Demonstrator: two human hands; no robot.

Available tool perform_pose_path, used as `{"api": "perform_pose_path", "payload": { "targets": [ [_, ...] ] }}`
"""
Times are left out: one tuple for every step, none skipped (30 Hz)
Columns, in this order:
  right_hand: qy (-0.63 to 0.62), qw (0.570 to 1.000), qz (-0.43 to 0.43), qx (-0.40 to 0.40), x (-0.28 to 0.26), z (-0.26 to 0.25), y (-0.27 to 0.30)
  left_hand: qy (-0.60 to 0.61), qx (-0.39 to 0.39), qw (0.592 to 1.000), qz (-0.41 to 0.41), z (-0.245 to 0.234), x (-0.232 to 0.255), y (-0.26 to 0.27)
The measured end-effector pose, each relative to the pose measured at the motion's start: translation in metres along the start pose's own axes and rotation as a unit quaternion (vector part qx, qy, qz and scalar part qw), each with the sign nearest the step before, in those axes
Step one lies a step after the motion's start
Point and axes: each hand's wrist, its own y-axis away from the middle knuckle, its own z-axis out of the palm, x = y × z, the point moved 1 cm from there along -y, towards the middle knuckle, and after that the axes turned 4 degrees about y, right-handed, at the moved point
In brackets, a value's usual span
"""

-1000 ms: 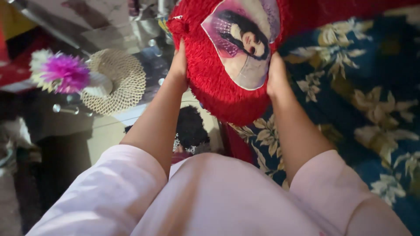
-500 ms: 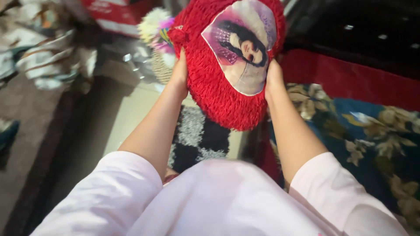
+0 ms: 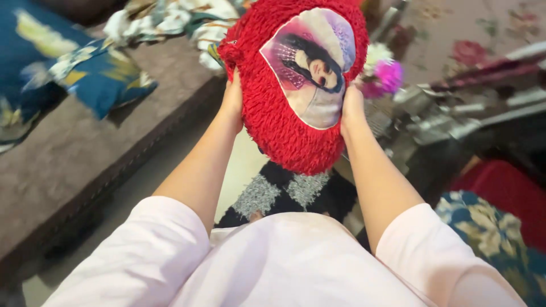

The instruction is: Folding a patterned bedsheet and arranging pillows on a bed and sofa.

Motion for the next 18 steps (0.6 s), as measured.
{"api": "perform_pose_path", "payload": {
  "targets": [
    [0.008,1.000,0.004,-0.016,0.009,0.024,-0.003,0.006,0.015,1.000,0.009,-0.022,0.010,0.004],
    [0.024,0.999,-0.010,-0.025,0.014,0.047,-0.008,0.020,0.034,0.999,0.023,-0.040,0.019,0.005],
    [0.039,0.998,-0.026,-0.034,0.019,0.069,-0.013,0.033,0.053,0.997,0.038,-0.058,0.028,0.006],
    [0.047,0.997,-0.027,-0.053,0.019,0.093,-0.013,0.041,0.064,0.996,0.052,-0.075,0.034,0.007],
    [0.071,0.995,-0.035,-0.062,0.020,0.116,-0.013,0.055,0.085,0.992,0.071,-0.093,0.040,0.008],
    [0.094,0.992,-0.040,-0.072,0.025,0.140,-0.010,0.067,0.109,0.988,0.090,-0.113,0.045,0.013],
    [0.101,0.990,-0.040,-0.092,0.027,0.164,-0.005,0.074,0.124,0.984,0.103,-0.121,0.058,0.025],
    [0.101,0.987,-0.042,-0.114,0.029,0.187,-0.001,0.092,0.164,0.977,0.097,-0.129,0.069,0.036],
    [0.101,0.985,-0.045,-0.136,0.031,0.209,0.003,0.112,0.203,0.969,0.090,-0.135,0.080,0.047],
    [0.106,0.981,-0.044,-0.155,0.041,0.229,-0.001,0.119,0.215,0.964,0.103,-0.158,0.081,0.044],
    [0.135,0.978,-0.044,-0.151,0.052,0.248,-0.005,0.109,0.245,0.958,0.107,-0.182,0.081,0.042],
    [0.162,0.975,-0.046,-0.145,0.062,0.268,-0.008,0.098,0.271,0.951,0.111,-0.205,0.083,0.038],
    [0.165,0.972,-0.047,-0.162,0.078,0.287,-0.022,0.103,0.281,0.946,0.123,-0.233,0.082,0.031],
    [0.189,0.967,-0.053,-0.163,0.094,0.304,-0.035,0.097,0.294,0.940,0.145,-0.258,0.080,0.023],
    [0.212,0.961,-0.059,-0.164,0.110,0.320,-0.050,0.091,0.307,0.933,0.167,-0.283,0.078,0.014],
    [0.214,0.959,-0.061,-0.175,0.116,0.339,-0.056,0.095,0.313,0.929,0.176,-0.289,0.089,0.015],
    [0.182,0.959,-0.060,-0.210,0.123,0.359,-0.062,0.096,0.332,0.920,0.186,-0.295,0.101,0.016],
    [0.150,0.957,-0.058,-0.243,0.130,0.379,-0.067,0.096,0.351,0.911,0.194,-0.300,0.112,0.018]
  ]
}}
